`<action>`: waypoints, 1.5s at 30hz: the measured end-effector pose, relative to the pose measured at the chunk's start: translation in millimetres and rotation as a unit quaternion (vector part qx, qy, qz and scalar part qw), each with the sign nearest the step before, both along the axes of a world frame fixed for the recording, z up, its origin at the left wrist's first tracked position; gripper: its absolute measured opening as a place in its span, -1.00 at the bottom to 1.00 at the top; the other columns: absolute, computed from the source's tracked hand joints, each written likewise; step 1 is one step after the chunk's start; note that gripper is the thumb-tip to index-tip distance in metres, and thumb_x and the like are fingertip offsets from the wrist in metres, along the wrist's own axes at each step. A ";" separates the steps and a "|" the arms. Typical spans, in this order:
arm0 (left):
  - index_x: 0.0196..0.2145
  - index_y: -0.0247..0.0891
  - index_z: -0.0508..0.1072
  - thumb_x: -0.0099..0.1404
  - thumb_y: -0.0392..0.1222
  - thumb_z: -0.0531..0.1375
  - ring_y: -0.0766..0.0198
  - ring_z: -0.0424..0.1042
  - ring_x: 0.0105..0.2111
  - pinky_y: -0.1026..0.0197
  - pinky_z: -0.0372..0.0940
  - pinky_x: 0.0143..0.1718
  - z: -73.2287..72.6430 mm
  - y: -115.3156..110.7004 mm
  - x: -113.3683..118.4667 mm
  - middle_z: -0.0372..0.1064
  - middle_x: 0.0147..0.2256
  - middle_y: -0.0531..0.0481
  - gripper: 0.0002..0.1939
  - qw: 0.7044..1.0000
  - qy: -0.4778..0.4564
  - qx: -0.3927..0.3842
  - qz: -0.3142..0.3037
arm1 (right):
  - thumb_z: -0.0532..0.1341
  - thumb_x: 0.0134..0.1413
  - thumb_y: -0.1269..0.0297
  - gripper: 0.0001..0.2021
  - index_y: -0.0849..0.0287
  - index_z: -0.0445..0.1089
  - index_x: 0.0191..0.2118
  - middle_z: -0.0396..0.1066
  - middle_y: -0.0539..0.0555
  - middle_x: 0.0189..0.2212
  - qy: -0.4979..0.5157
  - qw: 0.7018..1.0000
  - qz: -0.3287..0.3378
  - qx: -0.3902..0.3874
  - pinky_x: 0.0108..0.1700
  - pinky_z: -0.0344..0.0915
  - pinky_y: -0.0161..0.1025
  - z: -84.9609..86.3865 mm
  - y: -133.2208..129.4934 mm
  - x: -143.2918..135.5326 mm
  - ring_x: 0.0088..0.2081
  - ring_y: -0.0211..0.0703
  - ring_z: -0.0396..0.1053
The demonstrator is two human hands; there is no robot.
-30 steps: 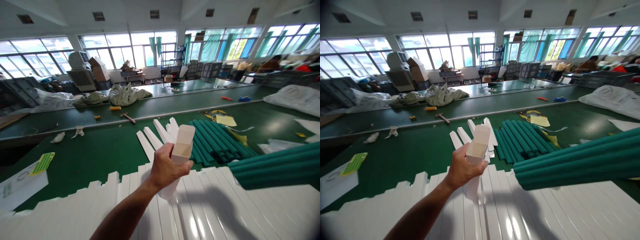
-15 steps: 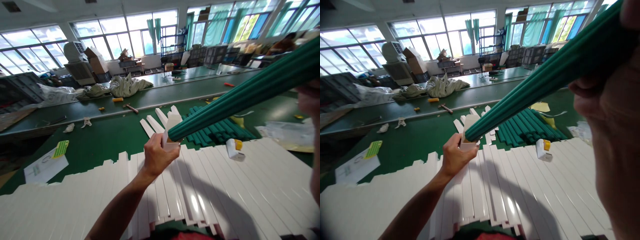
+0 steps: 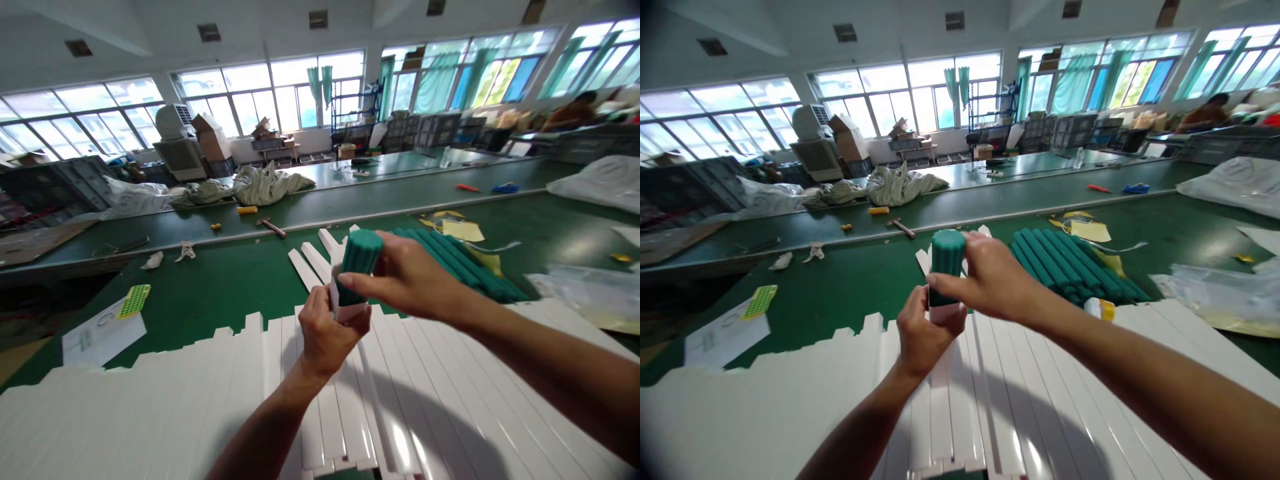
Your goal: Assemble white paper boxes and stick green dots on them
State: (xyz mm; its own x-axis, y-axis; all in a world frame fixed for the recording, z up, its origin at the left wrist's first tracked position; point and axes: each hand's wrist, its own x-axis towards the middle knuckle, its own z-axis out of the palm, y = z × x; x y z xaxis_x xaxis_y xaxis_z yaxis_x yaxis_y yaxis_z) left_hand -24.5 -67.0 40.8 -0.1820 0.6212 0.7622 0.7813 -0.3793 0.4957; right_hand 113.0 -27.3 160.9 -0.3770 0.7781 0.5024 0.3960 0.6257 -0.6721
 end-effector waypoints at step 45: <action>0.04 -0.33 0.37 0.37 -0.24 0.10 0.20 0.41 -0.08 0.15 0.39 -0.08 43.1 2.8 -56.3 0.44 -0.11 -0.19 -0.70 0.969 0.147 0.014 -0.199 | 0.26 -0.06 0.31 -0.27 0.26 0.02 0.25 0.39 0.29 0.02 0.139 0.988 -0.056 -0.024 -0.10 0.43 -0.05 -135.7 -24.1 -57.9 -0.08 0.09 0.45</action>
State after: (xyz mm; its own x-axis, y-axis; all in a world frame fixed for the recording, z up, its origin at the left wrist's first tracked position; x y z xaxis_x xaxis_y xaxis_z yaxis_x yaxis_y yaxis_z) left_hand -80.8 -64.2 83.9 0.2946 0.5756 0.7628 0.6768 -0.6892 0.2587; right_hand 55.1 -51.5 25.2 -0.1389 0.8330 0.5356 0.2561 0.5527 -0.7931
